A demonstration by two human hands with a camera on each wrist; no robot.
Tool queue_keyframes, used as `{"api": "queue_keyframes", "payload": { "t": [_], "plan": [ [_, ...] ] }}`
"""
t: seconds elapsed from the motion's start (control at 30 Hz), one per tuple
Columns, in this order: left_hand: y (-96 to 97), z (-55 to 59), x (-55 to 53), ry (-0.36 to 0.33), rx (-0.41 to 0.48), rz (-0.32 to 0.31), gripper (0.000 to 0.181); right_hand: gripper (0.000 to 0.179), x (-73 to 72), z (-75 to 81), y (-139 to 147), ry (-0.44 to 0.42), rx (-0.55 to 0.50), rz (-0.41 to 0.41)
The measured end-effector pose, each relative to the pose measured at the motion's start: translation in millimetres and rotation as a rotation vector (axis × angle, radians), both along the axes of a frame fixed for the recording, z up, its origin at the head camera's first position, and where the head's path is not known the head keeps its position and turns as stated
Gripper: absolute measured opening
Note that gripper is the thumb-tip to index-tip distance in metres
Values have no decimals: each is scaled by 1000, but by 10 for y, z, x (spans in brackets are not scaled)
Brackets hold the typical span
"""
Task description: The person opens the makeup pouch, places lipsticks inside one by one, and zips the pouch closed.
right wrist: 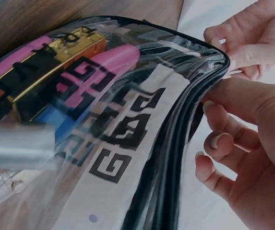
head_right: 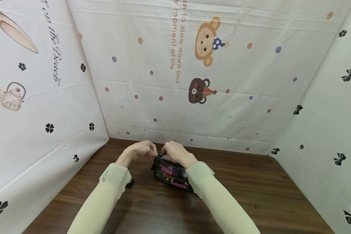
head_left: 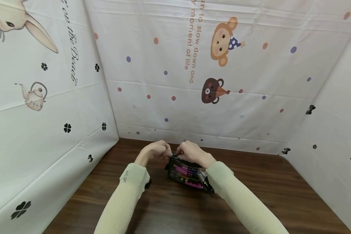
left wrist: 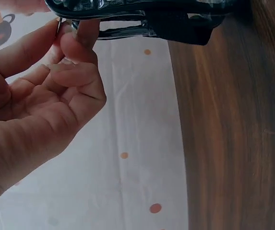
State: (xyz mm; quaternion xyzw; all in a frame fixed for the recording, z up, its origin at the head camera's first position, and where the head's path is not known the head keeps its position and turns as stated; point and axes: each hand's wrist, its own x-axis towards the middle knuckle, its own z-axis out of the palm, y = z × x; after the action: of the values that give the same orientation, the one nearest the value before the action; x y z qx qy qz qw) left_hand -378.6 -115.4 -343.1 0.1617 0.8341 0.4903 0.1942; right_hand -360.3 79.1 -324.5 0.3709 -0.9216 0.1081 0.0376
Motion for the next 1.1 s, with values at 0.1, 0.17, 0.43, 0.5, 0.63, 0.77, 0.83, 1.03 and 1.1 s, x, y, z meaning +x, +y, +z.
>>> {"api": "queue_keyframes", "payload": {
  "t": [0.1,0.17,0.43,0.5,0.63,0.77,0.83,1.03,1.1],
  "plan": [
    [10,-13,-15,-3,22,-22,19,10,-11,4,-27,-5,10,13],
    [2,-8,-11,-6,26,-35,19,10,-16,10,-57,6,22,26],
    [-28,5,-9,-30,34,-62,19,16,-13,32,-111,51,54,67],
    [-28,1,-7,-34,23,-62,19,16,-17,34,-110,55,63,70],
    [-35,-15,1,-35,-12,-38,19,19,-22,38,-110,37,78,64],
    [-60,-34,17,-48,-42,-21,21,25,-15,50,-125,18,71,76],
    [-60,-35,26,-61,-62,-25,24,29,-5,62,-131,5,69,84],
    [-2,-28,22,-91,-141,-4,30,33,-2,86,-143,-9,72,84],
    [29,-36,16,-90,-151,25,30,34,-6,91,-145,-10,71,81]
  ]
}}
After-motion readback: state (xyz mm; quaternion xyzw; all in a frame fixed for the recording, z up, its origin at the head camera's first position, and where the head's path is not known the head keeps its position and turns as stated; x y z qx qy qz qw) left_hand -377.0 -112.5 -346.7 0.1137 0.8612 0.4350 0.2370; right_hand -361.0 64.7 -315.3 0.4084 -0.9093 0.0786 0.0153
